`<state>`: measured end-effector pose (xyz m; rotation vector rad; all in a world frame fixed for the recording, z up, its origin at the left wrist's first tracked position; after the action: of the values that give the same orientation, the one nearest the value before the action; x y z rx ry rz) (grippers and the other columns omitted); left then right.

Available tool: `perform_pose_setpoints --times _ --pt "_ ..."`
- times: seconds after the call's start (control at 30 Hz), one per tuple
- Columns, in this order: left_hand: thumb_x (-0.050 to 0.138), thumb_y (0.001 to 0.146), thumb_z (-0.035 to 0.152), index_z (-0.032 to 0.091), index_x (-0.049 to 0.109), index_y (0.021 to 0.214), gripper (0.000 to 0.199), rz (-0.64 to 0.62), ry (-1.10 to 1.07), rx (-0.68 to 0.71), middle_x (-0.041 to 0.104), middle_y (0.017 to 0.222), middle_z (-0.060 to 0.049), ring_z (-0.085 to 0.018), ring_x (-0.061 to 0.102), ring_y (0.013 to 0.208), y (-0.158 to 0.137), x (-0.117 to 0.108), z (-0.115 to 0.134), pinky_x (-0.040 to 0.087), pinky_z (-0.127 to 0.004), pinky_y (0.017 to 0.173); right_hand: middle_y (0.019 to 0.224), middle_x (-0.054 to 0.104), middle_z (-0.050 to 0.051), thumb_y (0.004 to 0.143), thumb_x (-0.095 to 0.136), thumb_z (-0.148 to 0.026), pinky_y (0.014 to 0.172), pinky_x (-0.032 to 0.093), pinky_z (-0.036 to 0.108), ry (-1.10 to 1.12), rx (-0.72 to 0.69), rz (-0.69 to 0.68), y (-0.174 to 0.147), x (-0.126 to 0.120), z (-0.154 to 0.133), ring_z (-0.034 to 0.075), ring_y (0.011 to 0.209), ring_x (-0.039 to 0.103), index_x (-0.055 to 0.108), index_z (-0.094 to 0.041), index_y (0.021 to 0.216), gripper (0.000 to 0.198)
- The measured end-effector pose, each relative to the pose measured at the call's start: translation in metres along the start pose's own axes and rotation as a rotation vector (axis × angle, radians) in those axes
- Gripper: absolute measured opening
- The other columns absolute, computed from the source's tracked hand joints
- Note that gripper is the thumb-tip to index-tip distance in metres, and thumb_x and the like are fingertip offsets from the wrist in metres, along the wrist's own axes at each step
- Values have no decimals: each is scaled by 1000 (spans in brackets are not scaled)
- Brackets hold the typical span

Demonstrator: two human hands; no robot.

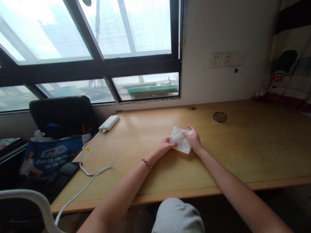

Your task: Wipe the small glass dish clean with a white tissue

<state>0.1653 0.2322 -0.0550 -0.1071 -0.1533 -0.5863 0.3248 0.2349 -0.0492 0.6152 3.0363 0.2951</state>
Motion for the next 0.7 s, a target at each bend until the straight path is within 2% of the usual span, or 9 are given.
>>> perform_pose_setpoints --times 0.13,0.23,0.33,0.43,0.6,0.7 --pt "65 60 24 7 64 79 25 -10 39 -8 65 75 -7 -17 59 66 0 0 -3 45 -24 63 75 61 2 61 61 -36 58 45 26 105 62 -13 1 0 5 17 65 56 52 -18 104 48" --pt "61 65 32 6 63 80 29 17 -22 -4 65 75 -10 -18 59 67 0 0 -2 46 -27 63 79 62 3 64 59 -40 59 46 26 226 87 -42 1 5 4 16 67 57 49 -18 105 48" --pt "55 71 38 6 61 89 38 21 -116 1 65 78 -13 -20 60 67 0 1 0 48 -30 61 87 62 3 59 65 -37 65 47 27 331 94 -143 -2 14 -1 17 75 58 48 -18 102 50" --pt "51 73 41 5 59 94 42 22 -163 -13 65 77 -14 -21 61 66 1 0 1 48 -32 62 88 63 3 52 70 -30 65 47 27 333 108 -211 -6 18 -3 18 75 59 49 -18 100 54" --pt "51 73 38 4 59 94 41 11 -212 -36 65 78 -15 -20 61 63 2 -3 0 49 -33 63 75 64 2 54 68 -28 54 46 26 338 148 -146 -4 11 3 16 59 59 45 -18 109 60" --pt "60 67 28 5 60 90 33 21 -214 -13 64 84 -14 -18 60 65 2 -4 0 49 -32 67 79 64 3 56 67 -27 56 47 27 391 155 -161 -1 12 4 17 63 60 43 -18 111 61"
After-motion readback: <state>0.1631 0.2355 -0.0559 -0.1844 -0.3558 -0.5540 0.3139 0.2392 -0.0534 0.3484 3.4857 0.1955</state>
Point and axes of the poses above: each hand's wrist, its own y-axis towards the middle knuckle, its own x-axis out of the palm, z = x × y, the point moved 6 cm from there along y, towards the middle knuckle
